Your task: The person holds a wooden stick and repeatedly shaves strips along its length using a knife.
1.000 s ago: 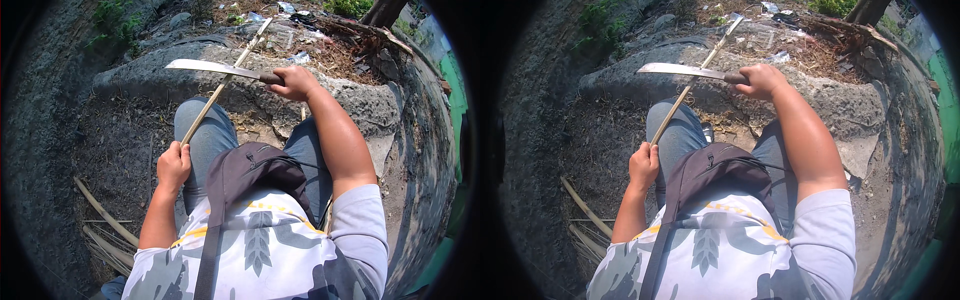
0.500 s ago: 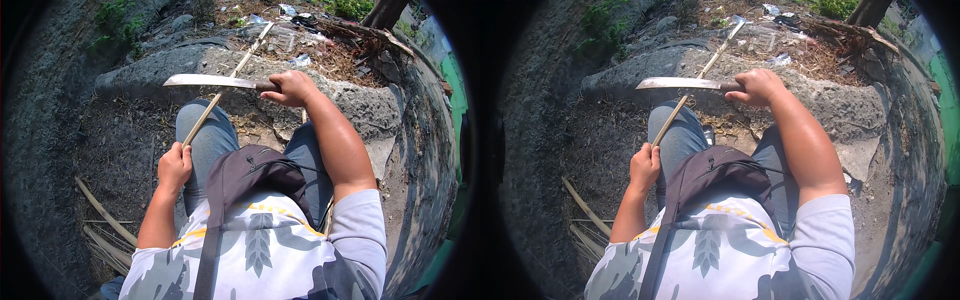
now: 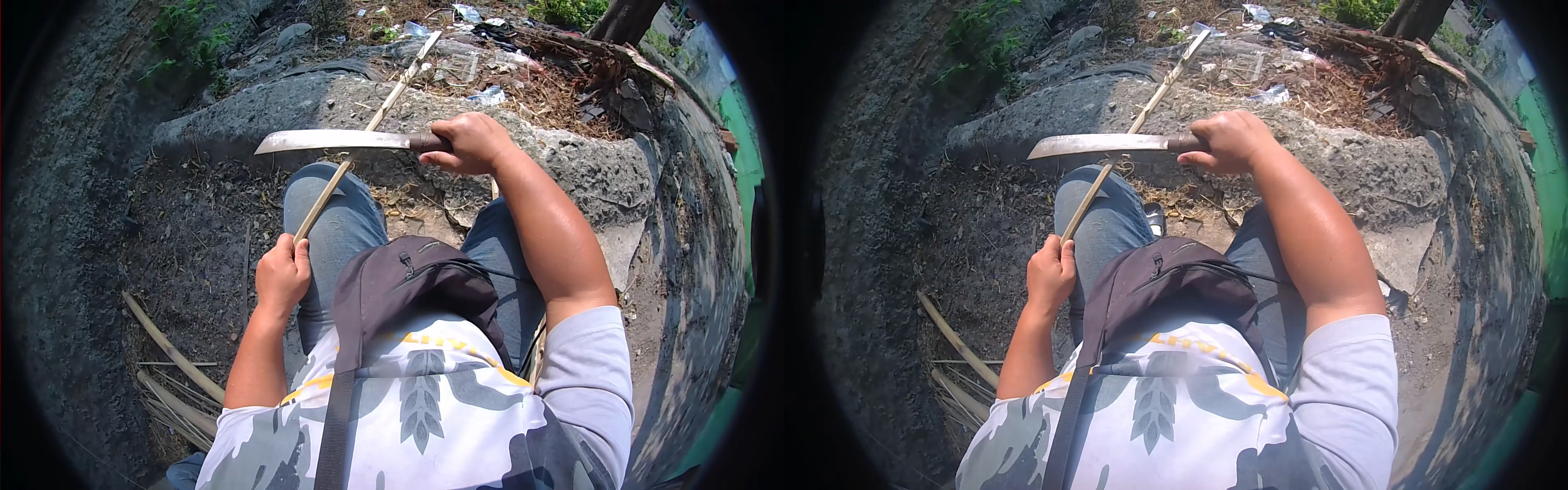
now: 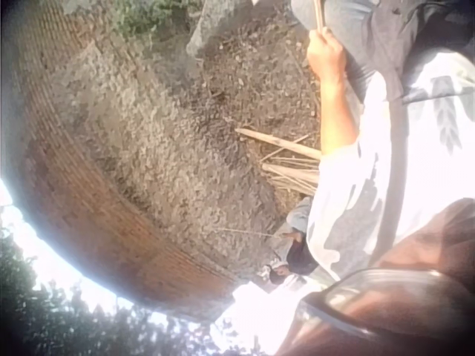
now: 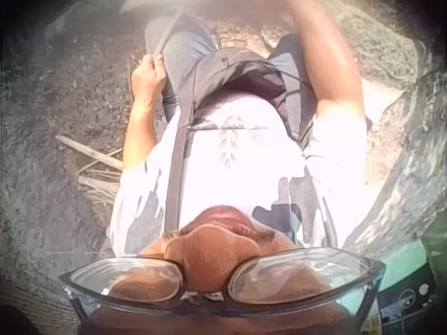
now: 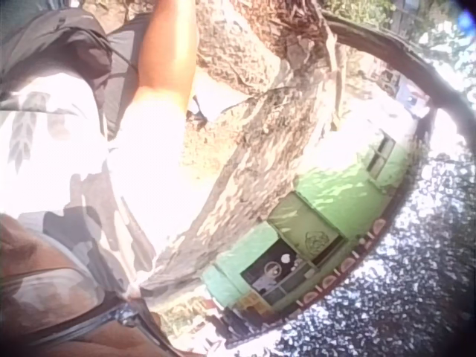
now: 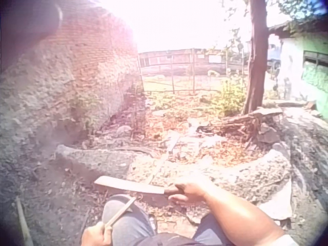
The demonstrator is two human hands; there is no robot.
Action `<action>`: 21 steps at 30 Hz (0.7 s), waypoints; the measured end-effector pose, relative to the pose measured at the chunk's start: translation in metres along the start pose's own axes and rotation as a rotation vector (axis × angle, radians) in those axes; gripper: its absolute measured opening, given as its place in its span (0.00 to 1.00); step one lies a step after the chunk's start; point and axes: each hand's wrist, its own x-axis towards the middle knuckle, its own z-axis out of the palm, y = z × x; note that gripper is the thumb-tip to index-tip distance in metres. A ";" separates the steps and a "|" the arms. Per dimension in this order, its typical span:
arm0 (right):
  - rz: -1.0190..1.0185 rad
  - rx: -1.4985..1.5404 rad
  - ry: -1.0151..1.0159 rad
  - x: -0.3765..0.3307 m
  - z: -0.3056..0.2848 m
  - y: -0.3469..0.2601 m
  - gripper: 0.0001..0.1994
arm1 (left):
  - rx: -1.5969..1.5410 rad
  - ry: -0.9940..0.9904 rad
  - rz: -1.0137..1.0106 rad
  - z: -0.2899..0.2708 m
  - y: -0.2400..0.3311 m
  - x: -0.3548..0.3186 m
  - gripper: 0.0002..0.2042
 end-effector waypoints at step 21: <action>0.427 0.211 -0.040 -0.006 -0.006 0.042 0.30 | -0.013 -0.148 -0.042 -0.011 0.008 0.012 0.15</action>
